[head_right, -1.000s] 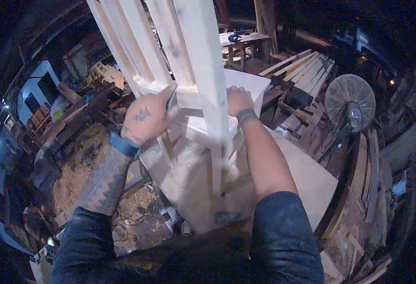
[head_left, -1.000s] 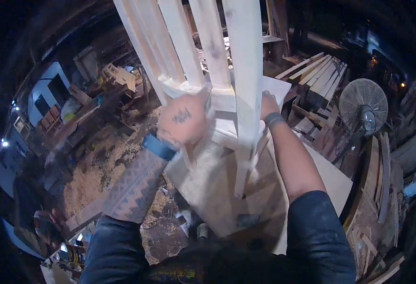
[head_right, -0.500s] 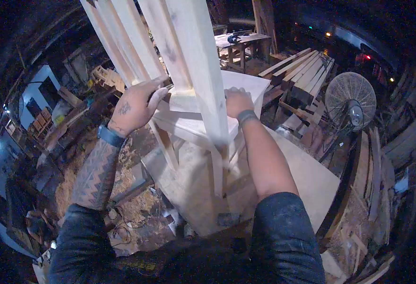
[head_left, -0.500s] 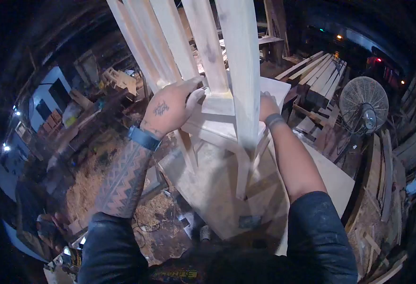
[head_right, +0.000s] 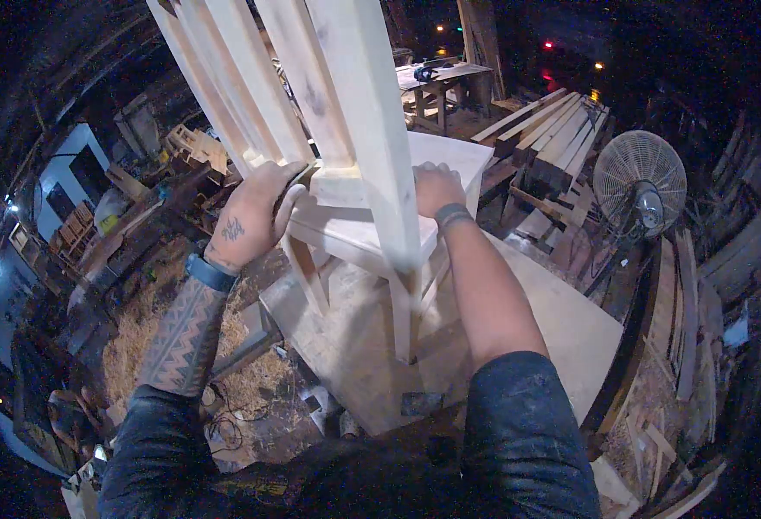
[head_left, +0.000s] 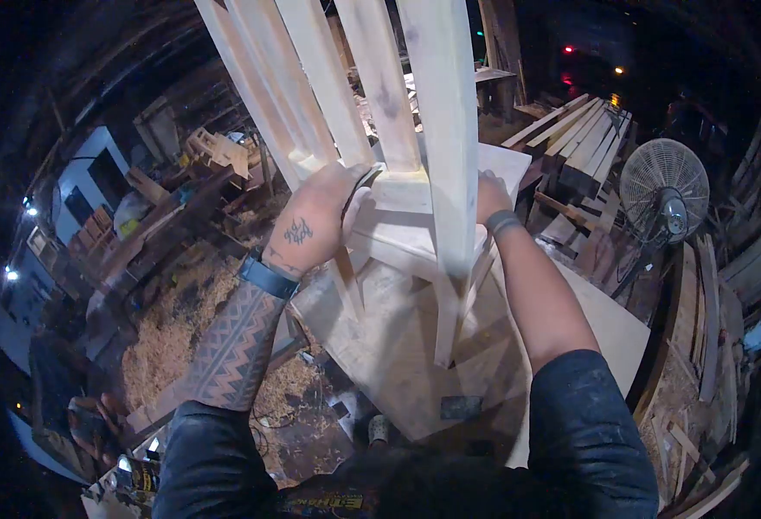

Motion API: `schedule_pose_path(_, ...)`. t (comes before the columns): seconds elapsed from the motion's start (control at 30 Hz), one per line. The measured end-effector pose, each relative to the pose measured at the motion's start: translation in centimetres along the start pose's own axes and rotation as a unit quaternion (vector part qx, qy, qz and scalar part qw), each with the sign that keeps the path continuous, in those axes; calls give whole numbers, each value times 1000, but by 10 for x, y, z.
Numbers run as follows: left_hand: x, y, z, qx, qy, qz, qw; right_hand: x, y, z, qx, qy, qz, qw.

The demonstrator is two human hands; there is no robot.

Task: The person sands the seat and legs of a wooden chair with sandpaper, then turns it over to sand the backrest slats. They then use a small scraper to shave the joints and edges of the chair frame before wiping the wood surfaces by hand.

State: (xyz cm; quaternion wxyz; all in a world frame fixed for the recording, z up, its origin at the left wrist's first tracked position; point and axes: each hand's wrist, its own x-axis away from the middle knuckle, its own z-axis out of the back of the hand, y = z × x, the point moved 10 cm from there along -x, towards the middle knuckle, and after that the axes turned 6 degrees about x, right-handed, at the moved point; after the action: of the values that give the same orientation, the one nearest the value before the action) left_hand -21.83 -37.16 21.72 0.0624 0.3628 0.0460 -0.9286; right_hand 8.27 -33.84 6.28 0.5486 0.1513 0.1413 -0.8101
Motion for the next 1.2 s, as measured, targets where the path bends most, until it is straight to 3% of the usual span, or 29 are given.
schedule_pose_path(0.13,0,-3,-1,17,52,-14,998,1,-3,1,10,-18,-2,1000)
schedule_pose_path(0.33,-2,-11,-8,33,-12,-5,999,-1,1,-1,12,-14,0,1000)
schedule_pose_path(0.43,-5,-9,-6,-21,12,-4,1000,2,0,4,14,-9,-1,1000)
schedule_pose_path(0.53,-5,-7,-15,-76,-31,39,996,4,-3,7,4,1,2,1000)
schedule_pose_path(0.63,0,1,-16,0,-69,152,986,1,-1,2,2,24,9,1000)
schedule_pose_path(0.73,2,-3,-25,72,-113,177,975,1,3,0,15,32,13,999)
schedule_pose_path(0.9,-20,-14,-32,-11,-205,184,961,7,-6,10,7,-17,16,1000)
schedule_pose_path(0.97,-9,-2,-24,-29,-218,171,960,2,-2,1,13,8,19,1000)
schedule_pose_path(1.1,-24,-14,-40,13,-195,120,973,-2,6,-7,5,64,36,997)
schedule_pose_path(1.13,-32,-17,-48,13,-238,134,962,0,0,-7,-3,61,41,997)
schedule_pose_path(1.2,-19,-22,-48,-5,-203,136,970,2,0,3,-10,63,46,997)
